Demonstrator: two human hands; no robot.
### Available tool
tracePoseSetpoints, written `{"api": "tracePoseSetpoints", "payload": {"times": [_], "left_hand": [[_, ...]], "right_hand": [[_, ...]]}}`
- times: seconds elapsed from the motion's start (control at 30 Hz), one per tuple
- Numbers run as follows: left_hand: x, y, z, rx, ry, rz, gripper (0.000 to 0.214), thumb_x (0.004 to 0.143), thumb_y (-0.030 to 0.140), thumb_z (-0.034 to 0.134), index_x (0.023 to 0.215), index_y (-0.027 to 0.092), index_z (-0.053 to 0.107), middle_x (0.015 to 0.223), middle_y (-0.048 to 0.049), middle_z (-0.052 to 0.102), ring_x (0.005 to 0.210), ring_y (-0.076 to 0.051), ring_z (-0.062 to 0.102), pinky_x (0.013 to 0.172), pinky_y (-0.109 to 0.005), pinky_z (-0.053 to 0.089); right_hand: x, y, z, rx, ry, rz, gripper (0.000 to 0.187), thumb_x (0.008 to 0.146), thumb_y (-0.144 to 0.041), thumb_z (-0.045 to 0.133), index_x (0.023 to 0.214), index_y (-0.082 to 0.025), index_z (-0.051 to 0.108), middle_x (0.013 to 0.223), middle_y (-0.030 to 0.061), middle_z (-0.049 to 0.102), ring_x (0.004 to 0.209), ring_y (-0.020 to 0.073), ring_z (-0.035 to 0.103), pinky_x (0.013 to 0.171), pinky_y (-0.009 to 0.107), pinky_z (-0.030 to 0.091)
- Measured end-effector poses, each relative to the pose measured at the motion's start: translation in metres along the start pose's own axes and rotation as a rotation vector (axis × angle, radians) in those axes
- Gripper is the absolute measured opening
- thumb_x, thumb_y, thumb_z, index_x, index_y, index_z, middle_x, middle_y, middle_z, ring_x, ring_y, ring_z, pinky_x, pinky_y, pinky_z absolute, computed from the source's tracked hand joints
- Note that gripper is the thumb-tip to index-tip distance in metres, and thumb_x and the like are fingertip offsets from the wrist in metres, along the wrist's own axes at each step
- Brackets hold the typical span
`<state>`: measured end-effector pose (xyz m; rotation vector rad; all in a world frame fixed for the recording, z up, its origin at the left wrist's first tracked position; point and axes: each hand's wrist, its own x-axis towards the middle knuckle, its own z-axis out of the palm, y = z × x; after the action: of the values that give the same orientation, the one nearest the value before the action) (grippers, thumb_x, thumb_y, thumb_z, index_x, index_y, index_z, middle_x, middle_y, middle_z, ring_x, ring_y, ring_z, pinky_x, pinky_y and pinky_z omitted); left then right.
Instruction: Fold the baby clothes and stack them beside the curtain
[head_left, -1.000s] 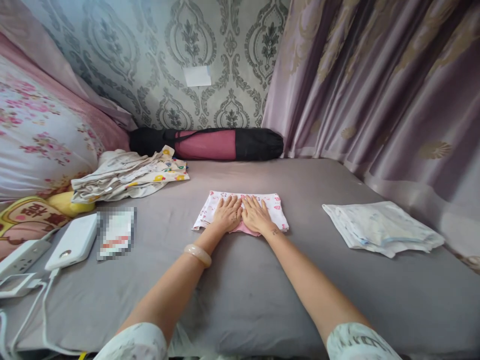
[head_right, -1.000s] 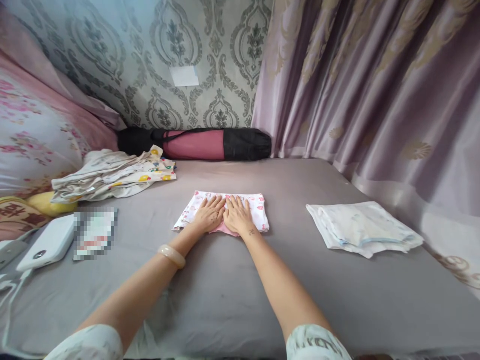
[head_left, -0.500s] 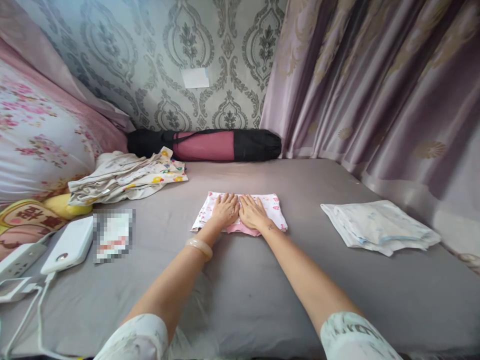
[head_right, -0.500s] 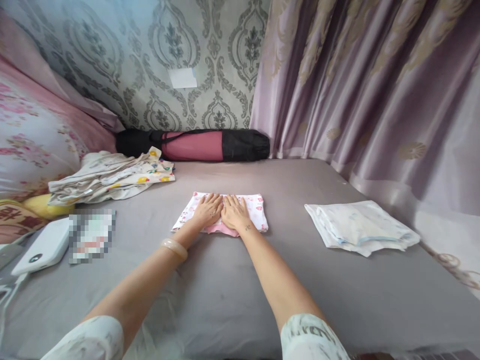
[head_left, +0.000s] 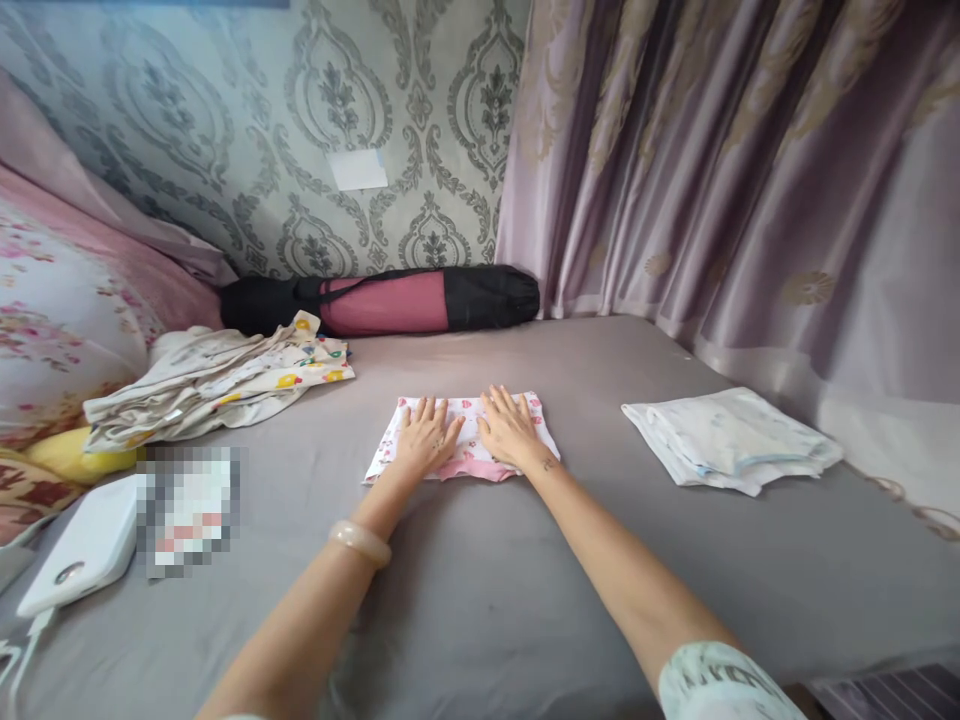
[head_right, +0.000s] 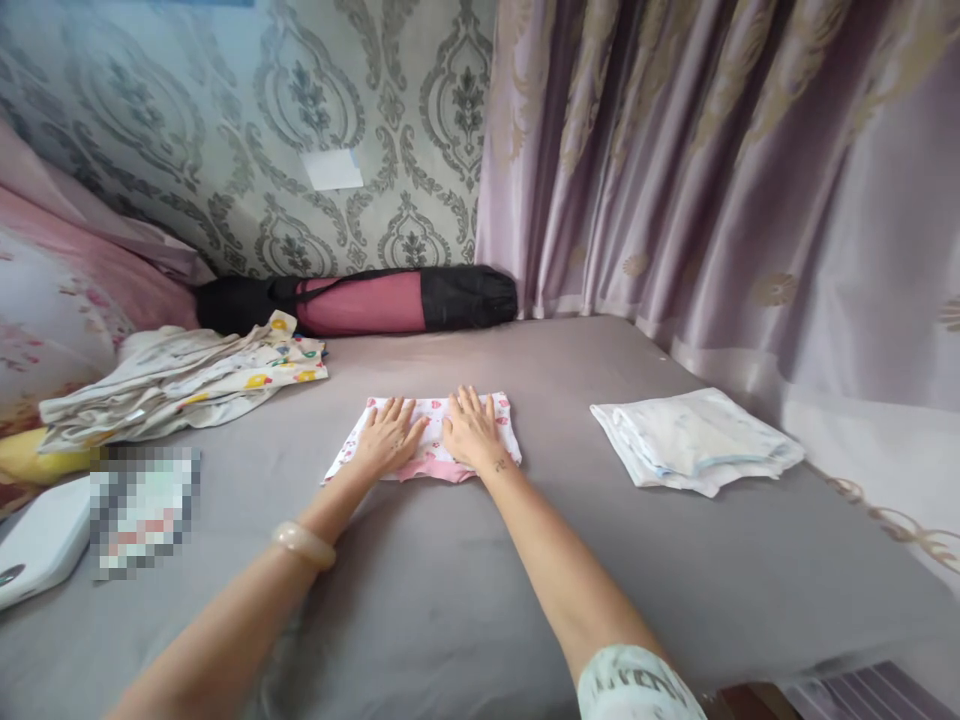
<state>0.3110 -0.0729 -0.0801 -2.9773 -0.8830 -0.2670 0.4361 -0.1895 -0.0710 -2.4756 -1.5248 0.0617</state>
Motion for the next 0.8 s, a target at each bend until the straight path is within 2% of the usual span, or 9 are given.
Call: {"api": "tracePoseSetpoints", "payload": {"times": [0.17, 0.27, 0.37, 0.47, 0.53, 0.63, 0.8], "left_hand": [[-0.010, 0.004, 0.009, 0.039, -0.015, 0.025, 0.067, 0.094, 0.056, 0.027, 0.142, 0.011, 0.040, 0.148, -0.0225, 0.038, 0.138, -0.038, 0.032, 0.110, -0.056, 0.023], [-0.009, 0.007, 0.011, 0.046, -0.034, 0.011, 0.069, 0.093, 0.059, 0.028, 0.142, 0.011, 0.040, 0.149, -0.0228, 0.036, 0.138, -0.039, 0.030, 0.110, -0.056, 0.022], [-0.006, 0.004, 0.006, 0.025, -0.059, 0.016, 0.068, 0.093, 0.059, 0.031, 0.142, 0.013, 0.040, 0.149, -0.0218, 0.037, 0.138, -0.038, 0.032, 0.109, -0.056, 0.024], [-0.003, -0.009, -0.002, -0.012, -0.082, 0.044, 0.060, 0.094, 0.055, 0.029, 0.139, 0.018, 0.044, 0.147, -0.0165, 0.042, 0.137, -0.032, 0.035, 0.109, -0.052, 0.028], [-0.003, -0.020, -0.003, -0.014, -0.064, 0.004, 0.058, 0.096, 0.052, 0.027, 0.139, 0.018, 0.044, 0.149, -0.0150, 0.040, 0.140, -0.029, 0.032, 0.112, -0.049, 0.025], [-0.004, -0.035, 0.002, -0.007, -0.073, -0.087, 0.063, 0.096, 0.052, 0.025, 0.142, 0.012, 0.040, 0.153, -0.0184, 0.032, 0.143, -0.030, 0.024, 0.113, -0.050, 0.022], [-0.006, -0.043, 0.012, -0.025, -0.105, -0.100, 0.070, 0.095, 0.055, 0.023, 0.146, 0.008, 0.034, 0.153, -0.0213, 0.028, 0.144, -0.032, 0.021, 0.113, -0.047, 0.024]], "right_hand": [[-0.008, 0.005, 0.009, -0.021, 0.023, 0.030, 0.055, 0.097, -0.040, 0.027, 0.147, -0.020, 0.037, 0.154, 0.0111, 0.032, 0.142, 0.0291, 0.024, 0.113, 0.055, 0.013], [-0.008, 0.003, 0.011, -0.027, 0.037, 0.037, 0.054, 0.097, -0.040, 0.028, 0.146, -0.020, 0.038, 0.154, 0.0109, 0.032, 0.142, 0.0285, 0.024, 0.113, 0.054, 0.013], [-0.007, 0.005, 0.005, 0.008, -0.003, 0.031, 0.055, 0.097, -0.041, 0.027, 0.147, -0.020, 0.037, 0.154, 0.0109, 0.031, 0.143, 0.0272, 0.023, 0.114, 0.053, 0.013], [-0.006, 0.016, -0.004, 0.035, -0.026, 0.036, 0.057, 0.097, -0.040, 0.024, 0.148, -0.016, 0.034, 0.156, 0.0119, 0.026, 0.144, 0.0251, 0.020, 0.115, 0.050, 0.012], [-0.007, 0.027, -0.008, 0.010, 0.004, 0.074, 0.059, 0.098, -0.040, 0.022, 0.148, -0.011, 0.033, 0.157, 0.0140, 0.023, 0.145, 0.0256, 0.017, 0.116, 0.049, 0.009], [-0.009, 0.040, -0.008, -0.020, 0.001, 0.145, 0.062, 0.097, -0.040, 0.022, 0.146, -0.003, 0.034, 0.155, 0.0171, 0.026, 0.144, 0.0278, 0.019, 0.117, 0.046, 0.011], [-0.008, 0.046, 0.003, -0.032, -0.019, 0.174, 0.062, 0.097, -0.040, 0.024, 0.146, -0.003, 0.034, 0.154, 0.0166, 0.028, 0.143, 0.0270, 0.021, 0.116, 0.041, 0.014]]}}
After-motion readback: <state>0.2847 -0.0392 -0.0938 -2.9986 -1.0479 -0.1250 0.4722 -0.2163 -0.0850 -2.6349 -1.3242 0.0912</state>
